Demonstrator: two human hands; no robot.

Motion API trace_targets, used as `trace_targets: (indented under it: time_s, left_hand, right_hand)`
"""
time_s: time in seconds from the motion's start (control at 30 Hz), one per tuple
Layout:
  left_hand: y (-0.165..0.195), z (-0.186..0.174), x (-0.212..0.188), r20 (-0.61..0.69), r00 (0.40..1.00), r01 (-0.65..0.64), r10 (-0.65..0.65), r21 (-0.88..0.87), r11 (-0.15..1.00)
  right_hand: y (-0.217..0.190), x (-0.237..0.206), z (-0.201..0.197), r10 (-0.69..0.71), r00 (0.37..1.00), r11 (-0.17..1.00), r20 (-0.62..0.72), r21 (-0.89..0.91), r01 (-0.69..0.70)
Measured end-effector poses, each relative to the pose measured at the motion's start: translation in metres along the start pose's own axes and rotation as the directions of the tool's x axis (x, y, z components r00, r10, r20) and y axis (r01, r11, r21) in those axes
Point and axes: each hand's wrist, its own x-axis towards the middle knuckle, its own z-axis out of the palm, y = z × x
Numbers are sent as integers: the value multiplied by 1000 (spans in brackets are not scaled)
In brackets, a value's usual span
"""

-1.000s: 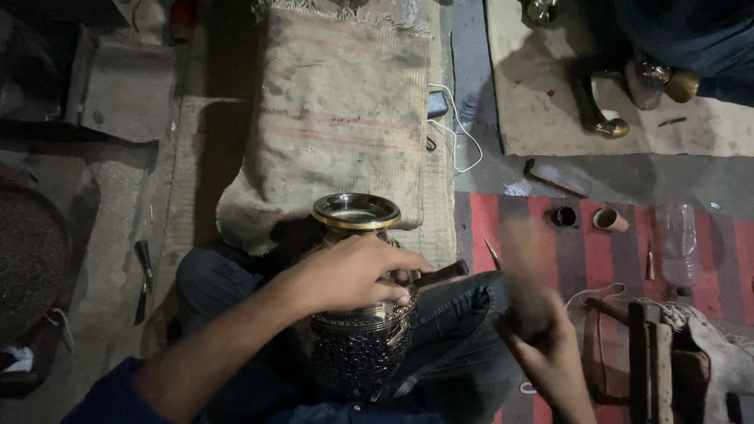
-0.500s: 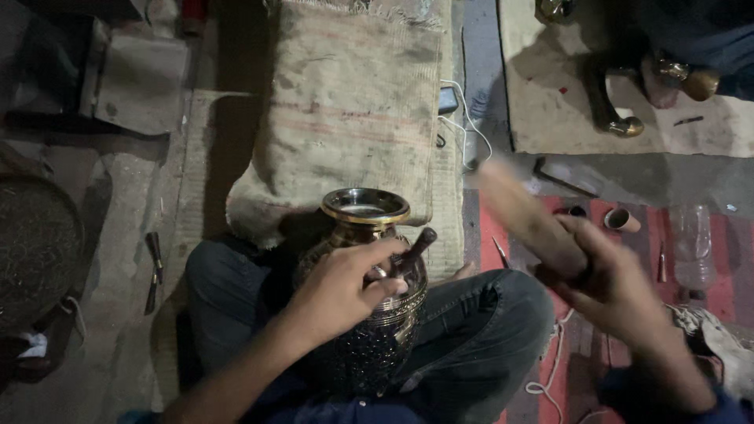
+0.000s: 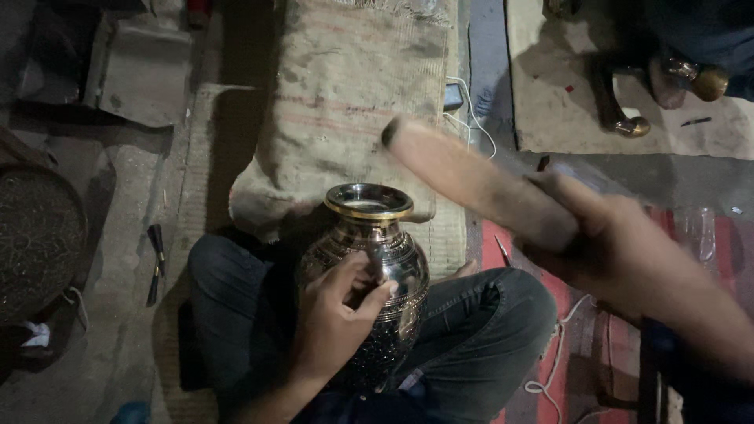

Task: The person holds a silver metal vessel in their left hand and repeatedly strikes its upper rim with a wooden mallet in their right hand. They rotate the vessel periodically to work around the circumference.

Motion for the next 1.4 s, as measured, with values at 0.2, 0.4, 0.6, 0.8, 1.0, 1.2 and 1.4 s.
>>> trace_targets:
  time_s: [0.2, 0.4, 0.6, 0.8, 1.0, 1.2, 1.4]
  left_hand:
    - [-5, 1, 14, 12, 978, -208, 207, 55, 977]
    - [-2, -1, 25, 187, 982, -37, 35, 9, 999]
    - [1, -1, 29, 173, 978, -132, 118, 69, 989]
    - [16, -3, 45, 372, 922, 35, -104, 190, 981]
    - [33, -11, 50, 423, 903, -116, 73, 76, 990]
    - [38, -11, 55, 540, 841, -60, -44, 174, 983]
    - [37, -9, 71, 658, 750, -234, 67, 169, 958]
  right_hand:
    - [-8, -4, -6, 388, 917, 580, 91, -797, -166]
    - [19, -16, 0, -68, 983, 871, -169, -490, -24]
    - [43, -15, 3, 369, 929, 633, 25, -738, -232]
    - [82, -29, 27, 266, 964, 831, 6, -508, -226]
    - [117, -67, 66, 287, 937, 950, -197, 184, -252]
    - [126, -107, 103, 410, 891, 911, -193, 52, -408]
    - [132, -145, 153, 524, 819, 817, -236, 411, -404]
